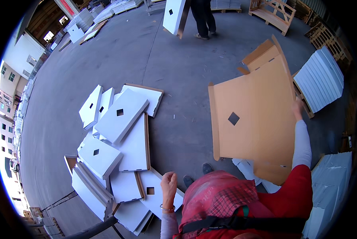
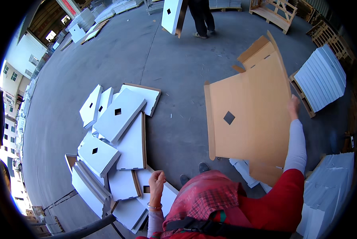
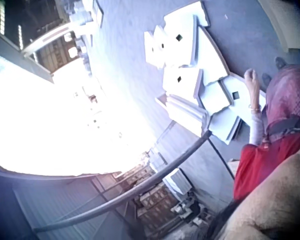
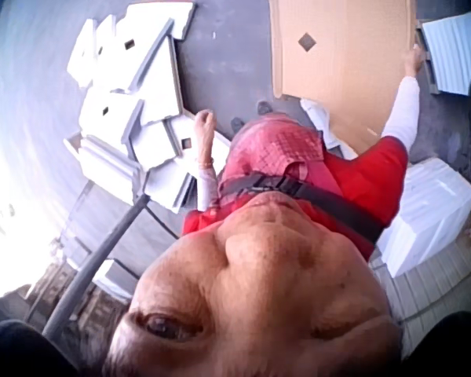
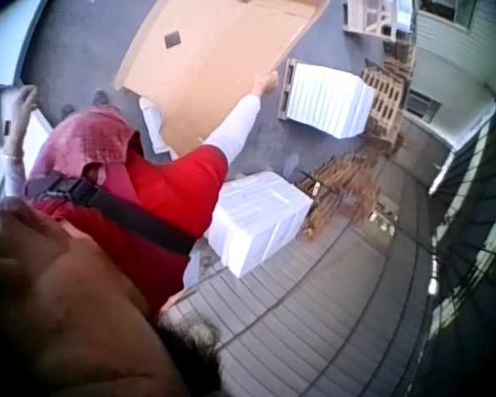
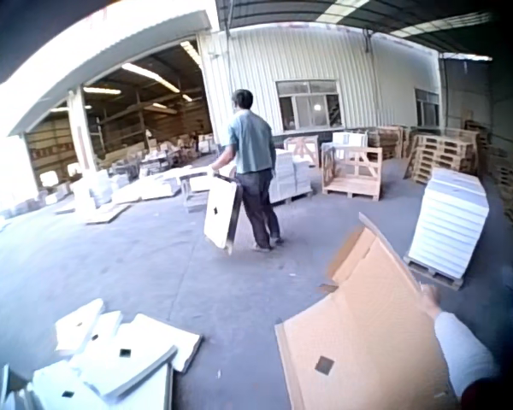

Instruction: The person repeatedly picks up flat white cardboard pieces, folds them into box shapes, and places them into a growing pile. The task involves handling each piece individually and assembling them by hand.

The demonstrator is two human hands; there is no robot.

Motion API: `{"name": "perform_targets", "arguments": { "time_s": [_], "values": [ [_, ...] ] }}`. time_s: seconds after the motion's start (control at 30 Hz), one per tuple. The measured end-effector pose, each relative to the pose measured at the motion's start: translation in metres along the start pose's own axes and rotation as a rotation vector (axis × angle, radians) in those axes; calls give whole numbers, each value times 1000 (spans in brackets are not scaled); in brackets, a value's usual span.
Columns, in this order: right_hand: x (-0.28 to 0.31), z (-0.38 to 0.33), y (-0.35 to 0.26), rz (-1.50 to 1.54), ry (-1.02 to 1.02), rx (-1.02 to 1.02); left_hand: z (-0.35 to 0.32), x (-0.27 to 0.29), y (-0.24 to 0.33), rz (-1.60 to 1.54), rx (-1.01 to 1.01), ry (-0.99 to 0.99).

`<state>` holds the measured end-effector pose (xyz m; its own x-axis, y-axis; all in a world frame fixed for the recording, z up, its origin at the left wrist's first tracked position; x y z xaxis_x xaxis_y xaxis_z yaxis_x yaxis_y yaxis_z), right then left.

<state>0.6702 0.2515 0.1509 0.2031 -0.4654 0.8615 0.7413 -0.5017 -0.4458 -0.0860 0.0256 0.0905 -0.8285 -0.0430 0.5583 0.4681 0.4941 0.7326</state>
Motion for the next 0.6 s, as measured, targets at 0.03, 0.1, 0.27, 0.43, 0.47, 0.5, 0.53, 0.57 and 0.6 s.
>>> {"name": "perform_targets", "arguments": {
  "time_s": [0.03,0.1,0.27,0.43,0.47,0.5,0.53,0.57,0.6],
  "values": [
    [14,8,11,-29,33,-26,0,0,-2,61,-47,22],
    [43,19,21,-73,91,-60,-5,-1,13,165,-153,64],
    [69,-2,-33,110,255,116,-11,-9,23,317,-212,31],
    [7,-101,-88,283,118,610,-18,-36,9,525,-374,-85],
    [-3,-132,-95,308,66,667,-19,-42,12,572,-344,-173],
    [-20,-158,-95,277,-18,698,-24,-43,20,622,-355,-207],
    [-37,-185,-94,248,-104,726,-28,-43,29,671,-366,-243],
    [-49,-210,-81,222,-148,718,-27,-46,36,723,-406,-287],
    [-66,-234,-70,207,-198,716,-28,-51,32,736,-393,-326]
  ]
}}
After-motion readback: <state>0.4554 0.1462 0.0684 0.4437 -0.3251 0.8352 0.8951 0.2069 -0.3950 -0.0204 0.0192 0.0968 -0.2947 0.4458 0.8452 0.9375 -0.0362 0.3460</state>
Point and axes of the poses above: each hand's wrist, its own z-axis towards the middle knuckle, its own x-axis out of the back of the hand, y = z × x, the point moved 3 cm from there along z, towards the middle knuckle, and after that the axes turned 15 degrees about z, right-handed, at the moved point
